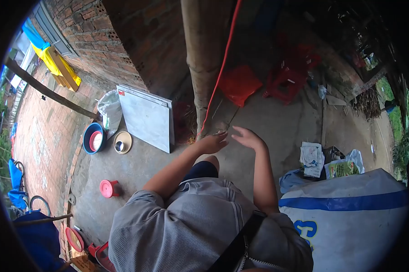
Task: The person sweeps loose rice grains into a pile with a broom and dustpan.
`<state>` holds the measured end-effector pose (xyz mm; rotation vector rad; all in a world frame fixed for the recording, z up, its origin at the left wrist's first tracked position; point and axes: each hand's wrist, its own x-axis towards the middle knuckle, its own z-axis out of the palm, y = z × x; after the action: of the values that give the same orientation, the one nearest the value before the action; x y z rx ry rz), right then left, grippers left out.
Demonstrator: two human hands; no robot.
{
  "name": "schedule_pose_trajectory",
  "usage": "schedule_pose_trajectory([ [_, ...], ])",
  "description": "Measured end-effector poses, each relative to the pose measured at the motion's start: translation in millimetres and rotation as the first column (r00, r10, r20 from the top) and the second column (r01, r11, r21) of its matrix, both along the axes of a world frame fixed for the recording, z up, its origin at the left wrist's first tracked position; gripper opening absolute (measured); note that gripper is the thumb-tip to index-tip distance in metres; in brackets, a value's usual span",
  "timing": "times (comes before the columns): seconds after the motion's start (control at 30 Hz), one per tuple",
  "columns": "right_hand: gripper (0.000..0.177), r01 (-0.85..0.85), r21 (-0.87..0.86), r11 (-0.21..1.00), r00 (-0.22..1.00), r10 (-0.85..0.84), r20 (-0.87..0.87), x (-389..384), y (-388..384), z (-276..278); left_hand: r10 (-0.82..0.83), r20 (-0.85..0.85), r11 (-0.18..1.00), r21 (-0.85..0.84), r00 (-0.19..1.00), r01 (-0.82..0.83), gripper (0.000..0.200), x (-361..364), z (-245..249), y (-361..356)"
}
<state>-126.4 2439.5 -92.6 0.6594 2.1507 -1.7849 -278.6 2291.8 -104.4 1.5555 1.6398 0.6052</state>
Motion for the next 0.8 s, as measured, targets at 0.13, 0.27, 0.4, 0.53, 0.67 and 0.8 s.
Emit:
schedule_pose_trajectory([
  [0.13,0.066,0.385,0.625,0.679,0.913,-0.184,-0.363,12.1,22.2,-9.1,0.130,-0.257,0.947,0.320,0.958,-0.042,0.061,36.2,11.9,63.0],
  [0.27,0.079,0.341,0.778,0.528,0.923,-0.033,-0.382,4.2,81.7,-24.6,0.390,-0.221,0.859,0.437,0.894,-0.266,0.063,32.6,12.1,158.0],
  [0.4,0.079,0.236,0.797,0.557,0.966,-0.046,-0.254,-19.0,167.1,-19.8,0.568,-0.203,0.764,0.489,0.797,-0.420,0.064,9.5,-6.8,270.0],
  [0.53,0.079,0.170,0.813,0.557,0.974,0.032,-0.226,-50.0,252.2,-12.0,0.677,-0.136,0.680,0.492,0.723,-0.545,0.064,-12.9,-2.5,353.0],
  [0.67,0.085,0.124,0.809,0.574,0.966,0.117,-0.231,-92.9,322.3,-5.7,0.727,-0.132,0.645,0.469,0.674,-0.604,0.065,-55.5,-5.7,399.3],
  [0.8,0.089,0.116,0.759,0.641,0.936,0.184,-0.299,-145.1,372.2,-9.1,0.796,-0.164,0.594,0.393,0.582,-0.702,0.065,-97.3,-17.9,411.5],
])
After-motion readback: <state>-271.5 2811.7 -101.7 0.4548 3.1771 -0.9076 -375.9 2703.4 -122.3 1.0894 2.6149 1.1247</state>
